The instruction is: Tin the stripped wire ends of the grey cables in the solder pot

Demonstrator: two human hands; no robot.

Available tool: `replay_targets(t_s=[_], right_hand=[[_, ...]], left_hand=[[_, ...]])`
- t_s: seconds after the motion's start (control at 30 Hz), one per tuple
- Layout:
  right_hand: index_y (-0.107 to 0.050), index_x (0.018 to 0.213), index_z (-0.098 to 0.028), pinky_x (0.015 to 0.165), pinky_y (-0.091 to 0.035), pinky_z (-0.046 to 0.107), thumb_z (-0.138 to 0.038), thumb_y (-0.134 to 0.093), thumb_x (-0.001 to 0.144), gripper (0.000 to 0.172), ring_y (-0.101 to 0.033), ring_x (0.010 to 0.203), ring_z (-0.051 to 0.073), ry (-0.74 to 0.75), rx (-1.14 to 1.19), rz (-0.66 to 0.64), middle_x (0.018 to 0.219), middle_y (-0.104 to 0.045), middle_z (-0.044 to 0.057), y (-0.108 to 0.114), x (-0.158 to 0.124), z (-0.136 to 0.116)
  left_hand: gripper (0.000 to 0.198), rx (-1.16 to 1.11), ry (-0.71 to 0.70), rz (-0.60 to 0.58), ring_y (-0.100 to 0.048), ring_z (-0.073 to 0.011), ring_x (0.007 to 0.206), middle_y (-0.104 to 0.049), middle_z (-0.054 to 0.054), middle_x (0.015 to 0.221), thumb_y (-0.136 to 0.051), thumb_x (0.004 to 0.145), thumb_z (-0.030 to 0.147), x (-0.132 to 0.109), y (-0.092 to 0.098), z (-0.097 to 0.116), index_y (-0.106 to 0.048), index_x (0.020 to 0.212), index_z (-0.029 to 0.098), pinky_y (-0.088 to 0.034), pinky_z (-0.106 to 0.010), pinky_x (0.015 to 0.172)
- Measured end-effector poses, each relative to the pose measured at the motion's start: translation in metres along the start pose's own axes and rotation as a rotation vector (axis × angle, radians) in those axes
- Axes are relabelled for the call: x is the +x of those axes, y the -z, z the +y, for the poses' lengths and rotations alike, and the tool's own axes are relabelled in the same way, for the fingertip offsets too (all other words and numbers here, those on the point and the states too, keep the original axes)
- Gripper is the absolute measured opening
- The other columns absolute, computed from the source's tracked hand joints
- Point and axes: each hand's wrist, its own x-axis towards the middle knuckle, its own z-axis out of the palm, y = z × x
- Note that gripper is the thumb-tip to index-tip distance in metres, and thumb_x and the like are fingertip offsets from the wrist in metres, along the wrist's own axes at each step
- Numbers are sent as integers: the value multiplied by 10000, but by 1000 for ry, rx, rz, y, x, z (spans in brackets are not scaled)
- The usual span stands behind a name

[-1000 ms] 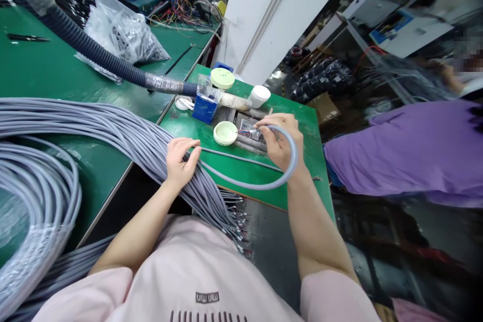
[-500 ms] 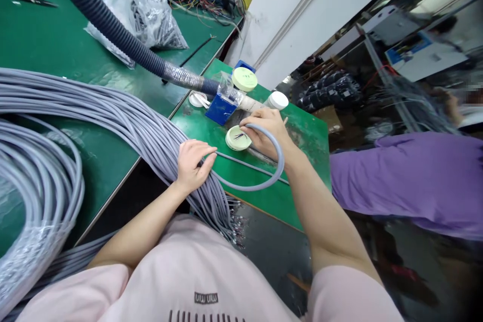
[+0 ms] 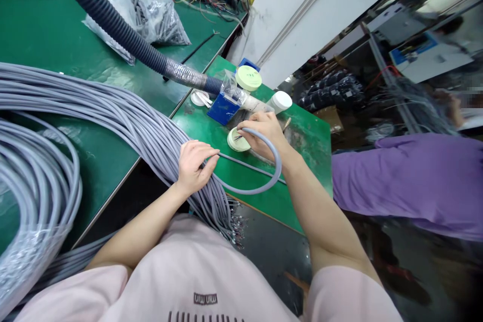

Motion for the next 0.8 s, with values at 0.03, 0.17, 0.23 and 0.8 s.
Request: replay_targets(t_s=[0.03, 0.17, 0.23, 0.8], right_hand=[[-707, 875, -191, 802, -375, 393, -323, -491, 920, 256, -539, 828, 214, 2, 7, 4, 820, -578, 75, 3, -1, 0], [-693, 875, -203, 800, -382, 411, -326, -486, 920, 245, -559, 824, 224, -40, -6, 78, 807, -605, 71, 22, -10, 8], [-690, 876, -220, 804, -382, 423, -336, -486, 919, 238, -563, 838, 238, -99, -39, 118, 812, -619, 76, 31, -19, 19], [-701, 884, -205, 758, -359, 399, -275, -515, 881, 198, -550, 827, 243, -255, -150, 46, 811, -631, 81, -2, -55, 92]], left_hand=[[99, 1, 2, -2, -657, -190, 869, -733, -34, 828, -604, 849, 218, 0, 0, 0, -686, 905, 213, -457, -405, 893], [104, -2, 10, -8, -661, -194, 871, -733, -35, 821, -596, 855, 236, -1, 0, -1, -689, 896, 216, -457, -411, 898], [112, 10, 25, -17, -662, -197, 872, -732, -35, 817, -588, 860, 253, -1, -1, -1, -690, 890, 218, -461, -415, 898], [97, 63, 5, -31, -668, -200, 868, -731, -29, 801, -591, 857, 249, 0, -2, 0, -681, 870, 218, -474, -414, 885]])
